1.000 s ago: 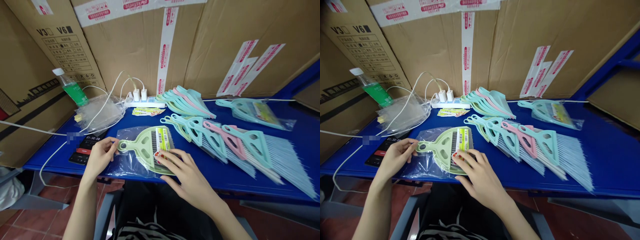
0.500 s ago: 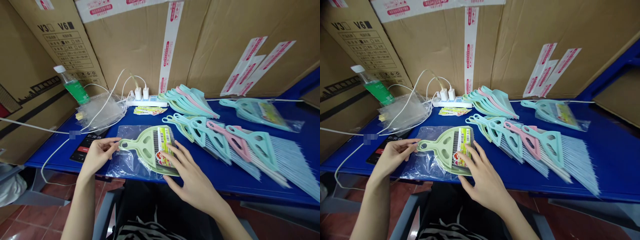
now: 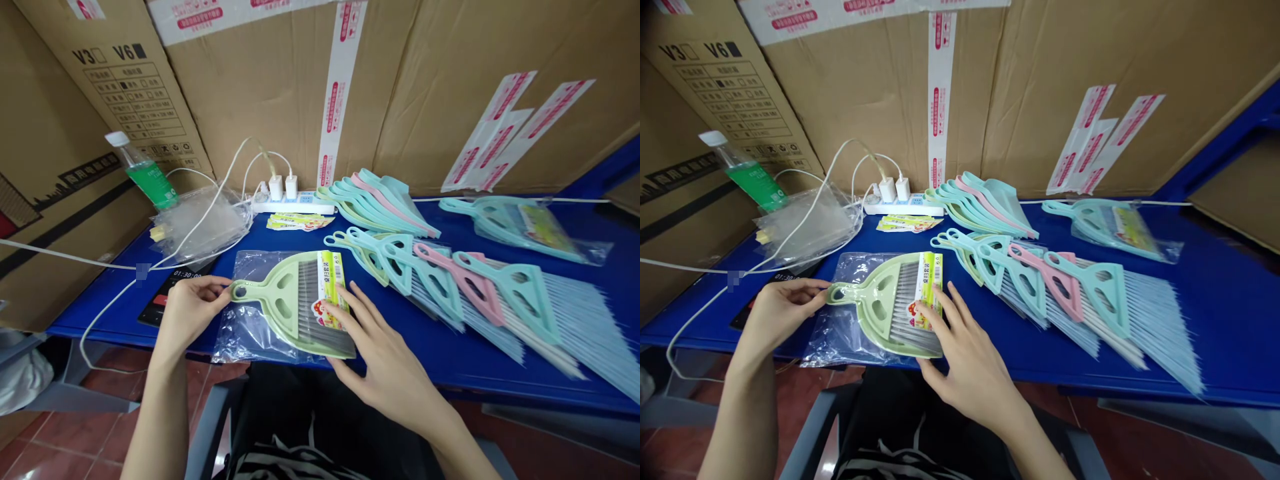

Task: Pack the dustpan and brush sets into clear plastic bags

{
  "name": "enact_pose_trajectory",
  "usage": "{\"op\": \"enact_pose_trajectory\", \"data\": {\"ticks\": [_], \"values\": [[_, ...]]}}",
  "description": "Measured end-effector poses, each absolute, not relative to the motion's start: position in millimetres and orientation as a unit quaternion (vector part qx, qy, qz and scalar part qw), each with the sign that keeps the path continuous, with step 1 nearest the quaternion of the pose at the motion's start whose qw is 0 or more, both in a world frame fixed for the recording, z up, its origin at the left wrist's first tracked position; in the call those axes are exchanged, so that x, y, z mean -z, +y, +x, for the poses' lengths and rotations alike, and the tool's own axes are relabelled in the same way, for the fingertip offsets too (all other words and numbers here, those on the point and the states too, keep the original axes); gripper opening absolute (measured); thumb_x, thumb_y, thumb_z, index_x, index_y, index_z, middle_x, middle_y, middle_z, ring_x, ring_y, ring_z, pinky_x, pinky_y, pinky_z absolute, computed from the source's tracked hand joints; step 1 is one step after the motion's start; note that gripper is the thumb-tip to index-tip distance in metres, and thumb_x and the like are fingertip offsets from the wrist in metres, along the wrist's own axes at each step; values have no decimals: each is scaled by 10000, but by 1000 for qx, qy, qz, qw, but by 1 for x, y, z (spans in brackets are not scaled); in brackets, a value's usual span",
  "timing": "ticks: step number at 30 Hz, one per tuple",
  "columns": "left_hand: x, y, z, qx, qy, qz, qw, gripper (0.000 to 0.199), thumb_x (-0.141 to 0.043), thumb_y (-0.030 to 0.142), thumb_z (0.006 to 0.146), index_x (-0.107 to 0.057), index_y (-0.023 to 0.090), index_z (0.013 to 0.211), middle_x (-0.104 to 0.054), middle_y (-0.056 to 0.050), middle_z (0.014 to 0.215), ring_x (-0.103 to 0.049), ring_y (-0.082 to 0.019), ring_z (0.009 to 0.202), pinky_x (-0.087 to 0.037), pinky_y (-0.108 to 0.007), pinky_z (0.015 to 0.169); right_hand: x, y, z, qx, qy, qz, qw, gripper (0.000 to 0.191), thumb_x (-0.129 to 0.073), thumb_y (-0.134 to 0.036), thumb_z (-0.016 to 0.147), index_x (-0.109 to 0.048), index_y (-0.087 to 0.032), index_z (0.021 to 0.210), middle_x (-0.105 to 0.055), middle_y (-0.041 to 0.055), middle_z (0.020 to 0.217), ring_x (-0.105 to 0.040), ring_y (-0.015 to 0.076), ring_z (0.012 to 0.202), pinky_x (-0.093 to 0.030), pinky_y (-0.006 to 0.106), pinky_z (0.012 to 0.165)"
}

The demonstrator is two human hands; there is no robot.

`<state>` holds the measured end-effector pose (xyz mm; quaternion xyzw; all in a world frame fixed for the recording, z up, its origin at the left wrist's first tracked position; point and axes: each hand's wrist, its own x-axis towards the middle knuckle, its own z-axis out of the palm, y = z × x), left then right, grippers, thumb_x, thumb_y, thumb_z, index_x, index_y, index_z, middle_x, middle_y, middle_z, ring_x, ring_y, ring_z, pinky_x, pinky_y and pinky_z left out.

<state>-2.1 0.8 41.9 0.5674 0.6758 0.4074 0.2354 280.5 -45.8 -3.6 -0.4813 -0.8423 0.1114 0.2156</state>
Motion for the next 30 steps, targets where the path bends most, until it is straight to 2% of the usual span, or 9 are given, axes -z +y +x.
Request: {"op": "enact_pose_trajectory", "data": {"ticks": [7,12,17,23,27,30], "values": [[-42,-4,-5,-387,691,575,207,224,-626,394,600,-650,189,688,-558,31,485,-495,-110,413,-386,-210,413,1,-44,282,-104,-865,-453,189,578,-477,-253,910,-430,-239,1485,-384,33,1574,-141,297,1506,-465,515,1066],[-34,-6,-5,-360,691,599,185,257,-540,435,688,-615,197,748,-609,9,554,-548,-138,485,-414,-227,462,2,-44,283,-99,-873,-440,184,607,-447,-283,954,-317,-219,1544,-289,14,1611,-70,271,1512,-403,508,1123],[-31,-8,-5,-359,689,599,195,316,-511,478,725,-625,188,781,-588,7,547,-515,-141,473,-374,-227,438,0,-43,283,-103,-872,-445,177,549,-449,-299,964,-397,-223,1505,-332,17,1591,-99,299,1505,-381,549,1134],[-31,-10,-12,-353,710,594,141,306,-489,448,701,-638,201,802,-560,24,530,-541,-159,501,-405,-250,525,-1,-42,283,-104,-879,-433,170,569,-447,-294,971,-354,-233,1529,-303,8,1602,-80,286,1504,-344,558,1153],[-34,-14,-10,-338,718,599,100,304,-455,417,722,-663,217,819,-557,32,496,-549,-164,477,-394,-247,521,-1,-41,283,-110,-889,-412,165,577,-447,-250,958,-354,-240,1528,-334,9,1590,-144,274,1500,-294,574,1174],[-33,-16,-5,-329,724,600,80,304,-437,402,737,-667,220,818,-570,29,481,-558,-171,465,-385,-249,513,-3,-40,284,-113,-898,-394,162,628,-444,-184,936,-309,-235,1547,-341,18,1585,-126,272,1502,-282,588,1176]]}}
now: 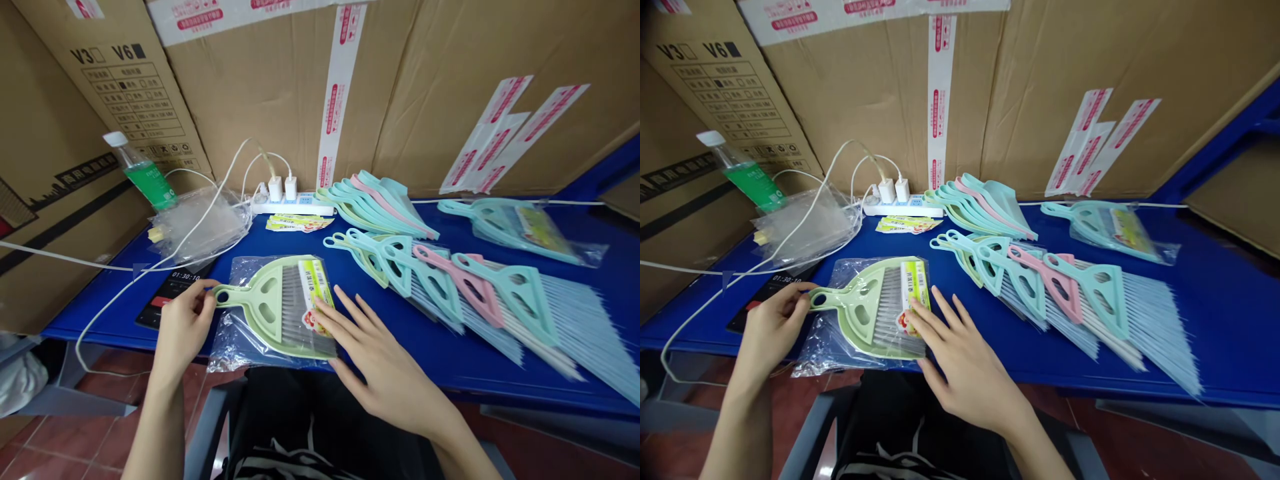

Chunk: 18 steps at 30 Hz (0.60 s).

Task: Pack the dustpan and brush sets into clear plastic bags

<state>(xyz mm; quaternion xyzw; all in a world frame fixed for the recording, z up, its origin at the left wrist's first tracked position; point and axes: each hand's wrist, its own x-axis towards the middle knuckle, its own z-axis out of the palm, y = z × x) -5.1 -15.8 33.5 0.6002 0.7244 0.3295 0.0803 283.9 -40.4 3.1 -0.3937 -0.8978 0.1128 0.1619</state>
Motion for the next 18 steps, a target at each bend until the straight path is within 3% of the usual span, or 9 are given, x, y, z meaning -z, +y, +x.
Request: {"op": "enact_pose_trajectory", "data": {"ticks": [5,12,18], "values": [[-32,-14,1,-323,717,613,78,318,-420,399,771,-673,217,835,-620,16,524,-586,-179,479,-391,-256,514,-5,-42,285,-116,-902,-381,167,676,-425,-144,911,-255,-203,1563,-313,18,1599,-71,258,1509,-300,566,1176],[-35,-15,5,-314,722,614,49,298,-425,373,770,-676,226,834,-626,15,524,-596,-184,489,-388,-263,515,-5,-42,285,-100,-901,-383,177,555,-476,-161,889,-492,-221,1440,-476,46,1516,-235,316,1483,-322,616,1150],[-34,-15,3,-310,722,617,41,299,-420,377,764,-669,222,822,-611,11,516,-580,-182,472,-374,-263,512,-7,-43,285,-102,-900,-386,177,623,-490,-175,889,-405,-256,1501,-457,35,1531,-273,313,1471,-355,604,1137]]}}
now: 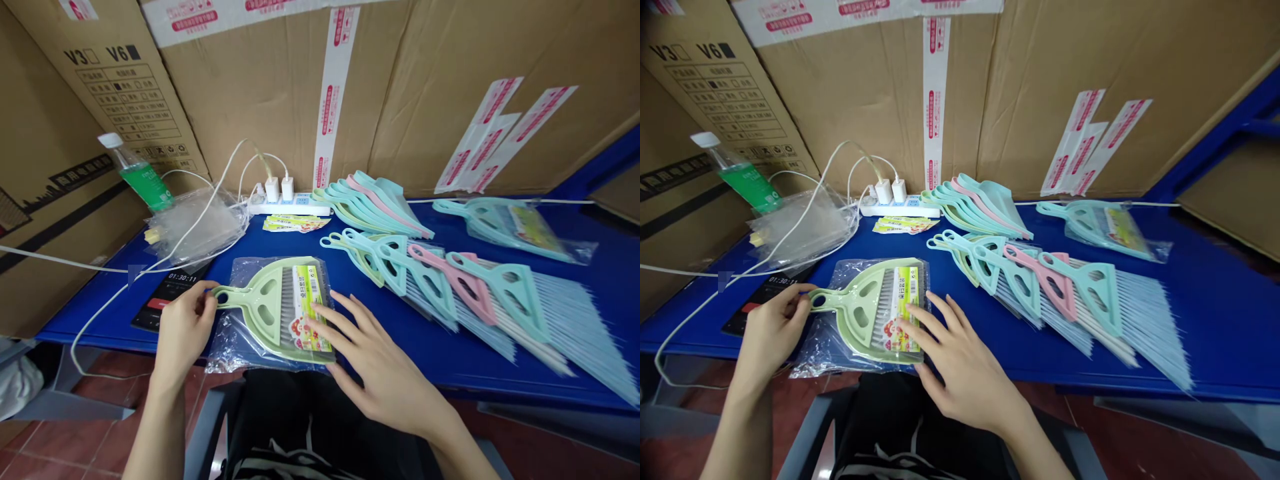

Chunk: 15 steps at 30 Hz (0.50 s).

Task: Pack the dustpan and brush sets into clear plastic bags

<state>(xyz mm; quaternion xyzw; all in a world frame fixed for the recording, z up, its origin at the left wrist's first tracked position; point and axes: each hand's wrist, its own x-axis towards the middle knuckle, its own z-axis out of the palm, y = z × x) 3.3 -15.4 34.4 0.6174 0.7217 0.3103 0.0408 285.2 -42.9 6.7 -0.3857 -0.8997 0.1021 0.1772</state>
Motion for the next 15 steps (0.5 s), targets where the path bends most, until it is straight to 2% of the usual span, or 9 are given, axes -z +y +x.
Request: {"op": "enact_pose_trajectory", "data": {"ticks": [5,11,15], "values": [[-34,-17,2,-306,723,618,34,296,-414,372,773,-663,224,832,-616,3,536,-594,-189,496,-366,-263,514,-7,-42,285,-114,-899,-391,161,561,-495,-240,920,-437,-217,1477,-433,39,1545,-211,321,1490,-339,609,1146],[-35,-19,2,-287,728,622,10,307,-400,362,787,-663,217,851,-605,-10,546,-593,-200,517,-361,-268,524,-5,-41,287,-128,-905,-376,152,619,-495,-287,959,-305,-259,1548,-374,3,1575,-141,292,1505,-311,595,1168],[-34,-19,1,-279,729,625,6,314,-394,356,800,-665,211,867,-578,-4,525,-557,-193,484,-348,-269,513,-4,-41,287,-125,-906,-379,139,612,-486,-311,970,-301,-252,1550,-341,-5,1589,-100,283,1509,-298,581,1178]]}}
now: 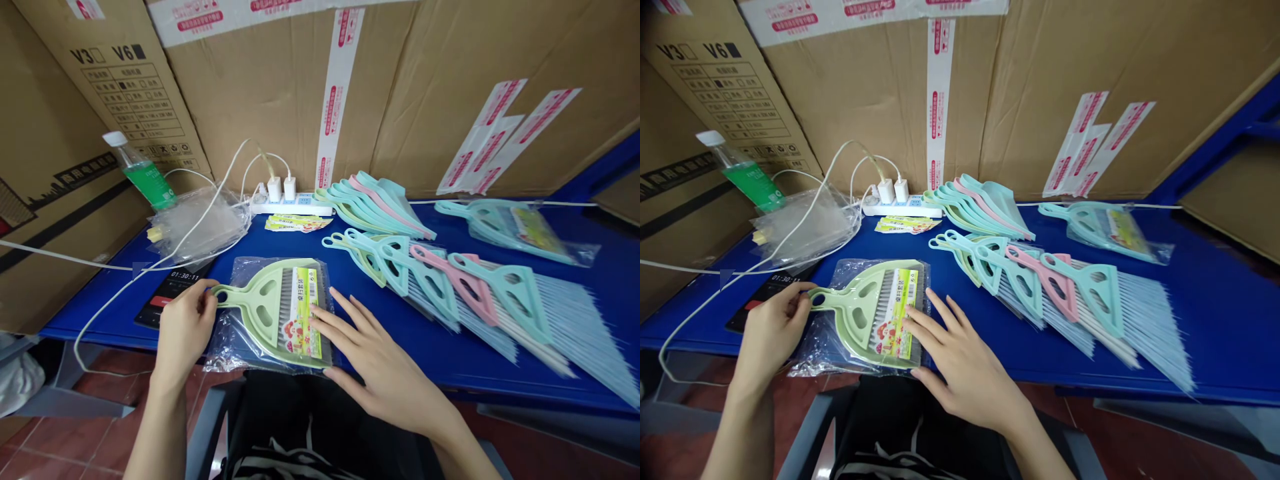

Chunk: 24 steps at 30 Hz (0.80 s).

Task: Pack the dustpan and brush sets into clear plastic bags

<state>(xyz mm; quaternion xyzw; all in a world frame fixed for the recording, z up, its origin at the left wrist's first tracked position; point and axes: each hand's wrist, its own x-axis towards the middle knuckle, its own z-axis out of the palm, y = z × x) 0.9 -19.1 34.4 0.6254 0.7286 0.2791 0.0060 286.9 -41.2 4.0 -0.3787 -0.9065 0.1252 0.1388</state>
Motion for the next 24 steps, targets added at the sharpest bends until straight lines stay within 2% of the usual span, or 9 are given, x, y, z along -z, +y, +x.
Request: {"op": "enact_pose_trajectory", "data": {"ticks": [4,7,15,20,24], "values": [[-35,-19,0,-270,732,625,-10,310,-397,333,814,-671,207,884,-577,-6,536,-555,-184,495,-343,-263,517,2,-42,286,-103,-898,-401,146,683,-487,-372,965,-231,-187,1571,-232,30,1626,-23,279,1509,-297,563,1181],[-37,-20,1,-251,745,617,-28,308,-397,303,827,-681,204,892,-545,5,509,-516,-168,463,-338,-258,521,7,-42,285,-86,-894,-416,144,758,-479,-446,960,-173,-137,1580,-218,75,1626,-46,291,1508,-294,568,1179],[-39,-21,-9,-226,750,615,-90,312,-389,260,853,-692,197,897,-585,-13,561,-509,-161,482,-332,-252,503,12,-43,285,-76,-886,-430,154,862,-465,-507,952,-4,-159,1591,-257,77,1617,-96,314,1506,-328,578,1163],[-39,-25,-12,-201,751,610,-153,340,-383,232,887,-716,187,938,-676,-64,730,-588,-190,592,-326,-254,488,12,-43,286,-74,-883,-431,168,839,-481,-503,944,-57,-188,1595,-284,61,1614,-121,312,1507,-340,579,1155],[-35,-31,-8,-193,736,608,-228,374,-383,278,941,-734,179,1025,-634,-79,771,-562,-192,572,-298,-267,434,13,-42,285,-68,-884,-428,173,800,-497,-486,935,-158,-170,1587,-318,72,1602,-143,319,1505,-328,592,1157]]}}
